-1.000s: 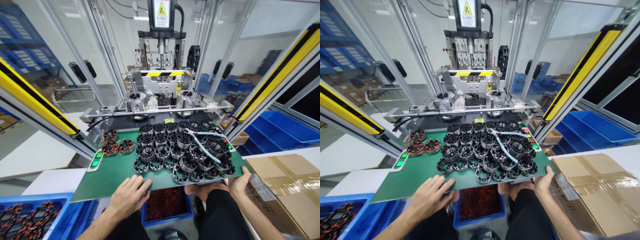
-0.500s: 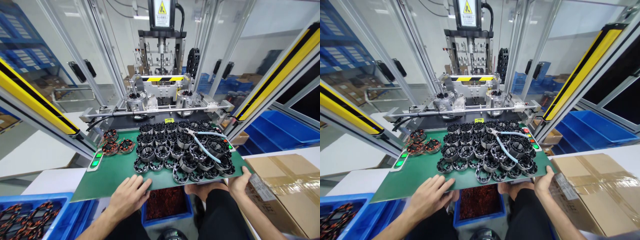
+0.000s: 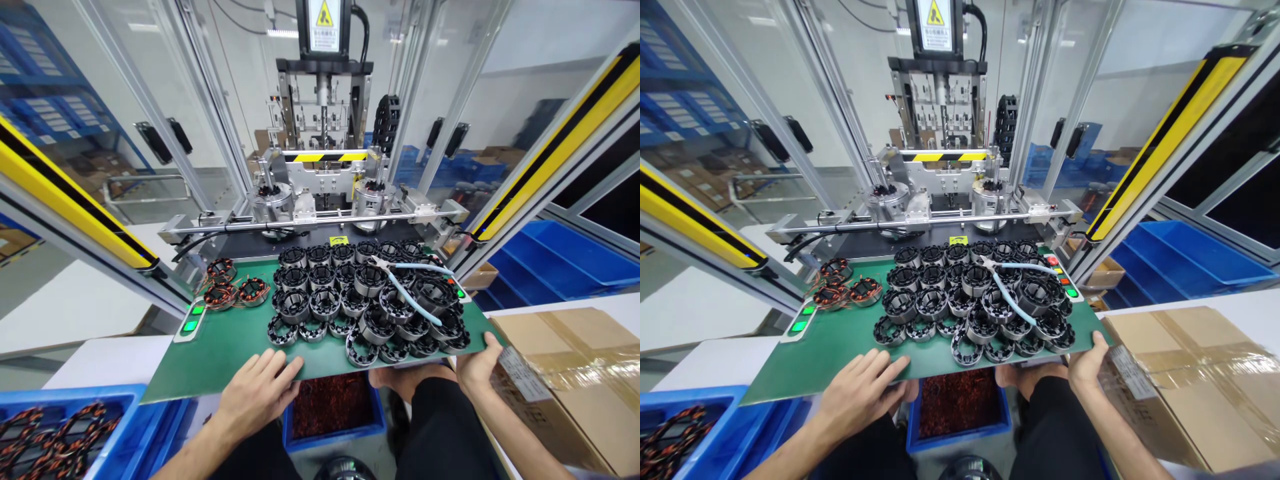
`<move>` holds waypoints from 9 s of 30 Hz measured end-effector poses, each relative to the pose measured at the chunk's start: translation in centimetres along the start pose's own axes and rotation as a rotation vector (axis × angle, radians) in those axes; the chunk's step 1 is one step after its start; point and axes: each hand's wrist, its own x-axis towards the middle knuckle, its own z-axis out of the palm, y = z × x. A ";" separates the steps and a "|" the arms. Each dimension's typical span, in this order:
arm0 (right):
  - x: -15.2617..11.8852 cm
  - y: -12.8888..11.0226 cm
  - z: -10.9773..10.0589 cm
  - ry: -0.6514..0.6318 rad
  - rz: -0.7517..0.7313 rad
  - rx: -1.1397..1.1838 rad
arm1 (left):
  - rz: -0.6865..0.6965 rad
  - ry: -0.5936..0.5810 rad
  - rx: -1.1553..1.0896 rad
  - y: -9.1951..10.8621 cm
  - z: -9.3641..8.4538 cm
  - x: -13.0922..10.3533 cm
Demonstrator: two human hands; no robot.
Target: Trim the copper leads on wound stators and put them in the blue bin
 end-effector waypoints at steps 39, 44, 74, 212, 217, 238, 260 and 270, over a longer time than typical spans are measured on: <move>0.2 0.2 -0.1 -0.009 -0.043 -0.011 | 0.003 -0.024 -0.002 -0.2 0.2 -0.3; 0.2 0.3 -0.1 -0.015 -0.075 -0.005 | 0.003 -0.026 -0.007 -0.2 0.2 -0.2; 0.5 0.5 -0.2 -0.011 -0.059 0.027 | -0.002 -0.011 -0.011 -0.1 0.4 -0.5; 0.3 0.3 0.0 -0.050 -0.109 -0.006 | 0.002 -0.032 -0.016 -0.1 0.0 0.0; 0.2 0.2 0.1 -0.042 -0.081 -0.003 | 0.003 -0.038 -0.007 -0.1 0.1 -0.2; 0.6 0.5 -0.2 -0.016 -0.050 -0.001 | 0.003 -0.035 0.007 -0.1 -0.1 -0.2; 0.7 0.5 -0.3 -0.033 -0.092 0.000 | 0.001 -0.050 0.012 -0.1 0.0 -0.3; 0.2 0.2 0.1 -0.017 -0.076 0.000 | 0.012 -0.031 0.001 -0.1 -0.4 0.3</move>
